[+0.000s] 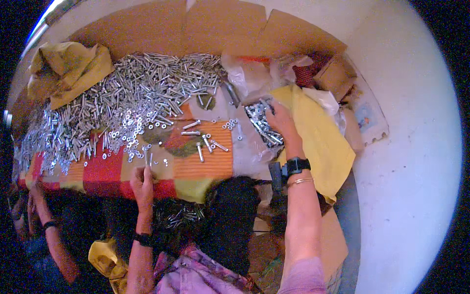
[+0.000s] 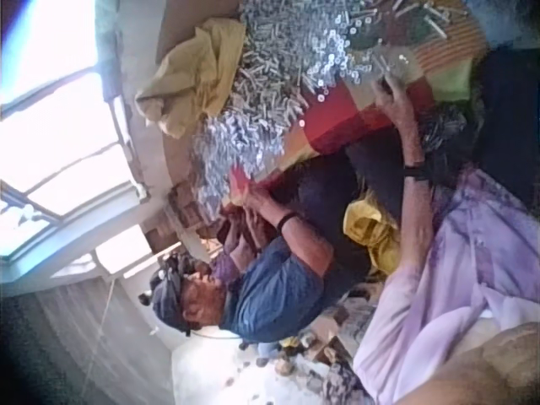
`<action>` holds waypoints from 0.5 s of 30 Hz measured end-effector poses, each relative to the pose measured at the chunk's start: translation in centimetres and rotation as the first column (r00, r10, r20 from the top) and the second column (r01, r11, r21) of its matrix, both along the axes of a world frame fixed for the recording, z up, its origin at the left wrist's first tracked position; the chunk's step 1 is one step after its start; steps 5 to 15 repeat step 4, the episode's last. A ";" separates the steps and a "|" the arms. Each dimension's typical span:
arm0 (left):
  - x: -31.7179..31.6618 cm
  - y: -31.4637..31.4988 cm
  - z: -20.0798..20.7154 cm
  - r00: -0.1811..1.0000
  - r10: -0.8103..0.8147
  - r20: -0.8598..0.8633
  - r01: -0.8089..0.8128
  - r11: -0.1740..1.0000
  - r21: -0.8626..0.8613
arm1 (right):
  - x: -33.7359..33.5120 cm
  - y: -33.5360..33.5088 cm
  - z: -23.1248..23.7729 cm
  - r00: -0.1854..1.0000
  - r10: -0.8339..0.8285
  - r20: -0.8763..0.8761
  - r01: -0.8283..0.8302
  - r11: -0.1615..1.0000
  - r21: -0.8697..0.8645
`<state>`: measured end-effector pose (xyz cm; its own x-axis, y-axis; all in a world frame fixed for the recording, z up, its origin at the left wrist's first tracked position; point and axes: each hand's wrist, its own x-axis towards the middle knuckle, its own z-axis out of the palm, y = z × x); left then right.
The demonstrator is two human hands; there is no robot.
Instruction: Sorting and assembling metal bolts and washers from a pile on a table.
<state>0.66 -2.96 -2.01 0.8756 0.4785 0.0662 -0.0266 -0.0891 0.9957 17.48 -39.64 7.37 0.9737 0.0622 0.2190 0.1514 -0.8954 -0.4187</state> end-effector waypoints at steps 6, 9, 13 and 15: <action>-0.1 0.4 -0.3 0.999 -0.003 0.043 0.004 1.000 -0.026 | -2.1 5.4 0.7 0.991 -0.048 0.126 0.038 0.996 0.075; -0.1 0.4 -0.3 0.999 -0.003 0.043 0.004 1.000 -0.026 | -2.1 5.4 0.7 0.991 -0.048 0.126 0.038 0.996 0.075; -0.1 0.4 -0.3 0.999 -0.003 0.043 0.004 1.000 -0.026 | -2.1 5.4 0.7 0.991 -0.048 0.126 0.038 0.996 0.075; -0.1 0.4 -0.3 0.999 -0.003 0.043 0.004 1.000 -0.026 | -2.1 5.4 0.7 0.991 -0.048 0.126 0.038 0.996 0.075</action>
